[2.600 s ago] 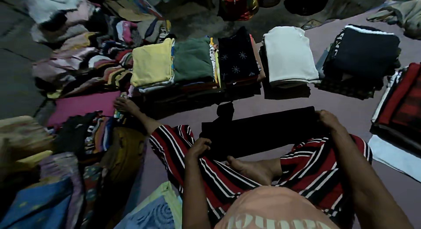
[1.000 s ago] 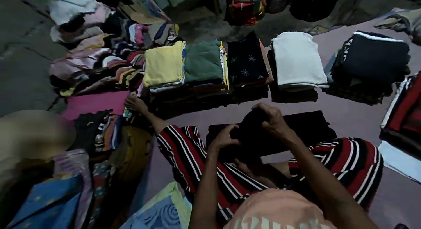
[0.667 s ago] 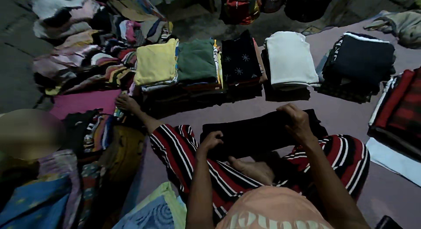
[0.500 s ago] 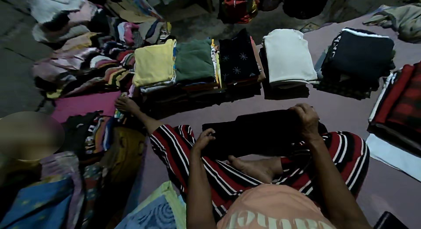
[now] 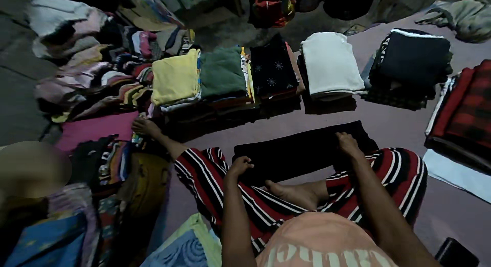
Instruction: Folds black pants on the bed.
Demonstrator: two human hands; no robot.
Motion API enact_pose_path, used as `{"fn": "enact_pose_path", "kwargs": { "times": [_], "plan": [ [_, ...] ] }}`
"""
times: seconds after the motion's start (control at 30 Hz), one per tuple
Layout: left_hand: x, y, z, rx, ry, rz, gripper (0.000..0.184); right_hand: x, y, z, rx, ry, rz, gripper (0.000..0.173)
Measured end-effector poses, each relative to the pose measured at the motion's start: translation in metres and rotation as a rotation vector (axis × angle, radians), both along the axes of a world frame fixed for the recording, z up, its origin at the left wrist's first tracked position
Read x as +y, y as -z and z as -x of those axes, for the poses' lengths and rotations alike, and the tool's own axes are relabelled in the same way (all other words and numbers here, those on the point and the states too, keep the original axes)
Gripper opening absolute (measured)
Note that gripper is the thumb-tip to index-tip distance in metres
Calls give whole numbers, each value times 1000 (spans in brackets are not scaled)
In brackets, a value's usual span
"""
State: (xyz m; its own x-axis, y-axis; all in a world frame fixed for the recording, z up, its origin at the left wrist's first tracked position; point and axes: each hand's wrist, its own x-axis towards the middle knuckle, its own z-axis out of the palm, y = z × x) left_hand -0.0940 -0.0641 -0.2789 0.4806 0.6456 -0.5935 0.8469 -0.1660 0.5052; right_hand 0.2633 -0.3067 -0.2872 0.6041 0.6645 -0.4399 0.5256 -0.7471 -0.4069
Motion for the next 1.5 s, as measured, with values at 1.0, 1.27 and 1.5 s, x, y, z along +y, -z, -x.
{"fn": "enact_pose_path", "kwargs": {
  "times": [1.0, 1.27, 1.5],
  "plan": [
    [3, -16, 24, -196, 12, -11, 14, -53, -41, -22, -76, 35, -268, 20],
    [2, -14, 22, -144, -29, 9, 15, -45, -33, -28, -4, -4, -288, 20],
    [3, -10, 18, -52, -19, 20, 14, -73, -69, -8, 919, -654, -739, 20]
  ]
}}
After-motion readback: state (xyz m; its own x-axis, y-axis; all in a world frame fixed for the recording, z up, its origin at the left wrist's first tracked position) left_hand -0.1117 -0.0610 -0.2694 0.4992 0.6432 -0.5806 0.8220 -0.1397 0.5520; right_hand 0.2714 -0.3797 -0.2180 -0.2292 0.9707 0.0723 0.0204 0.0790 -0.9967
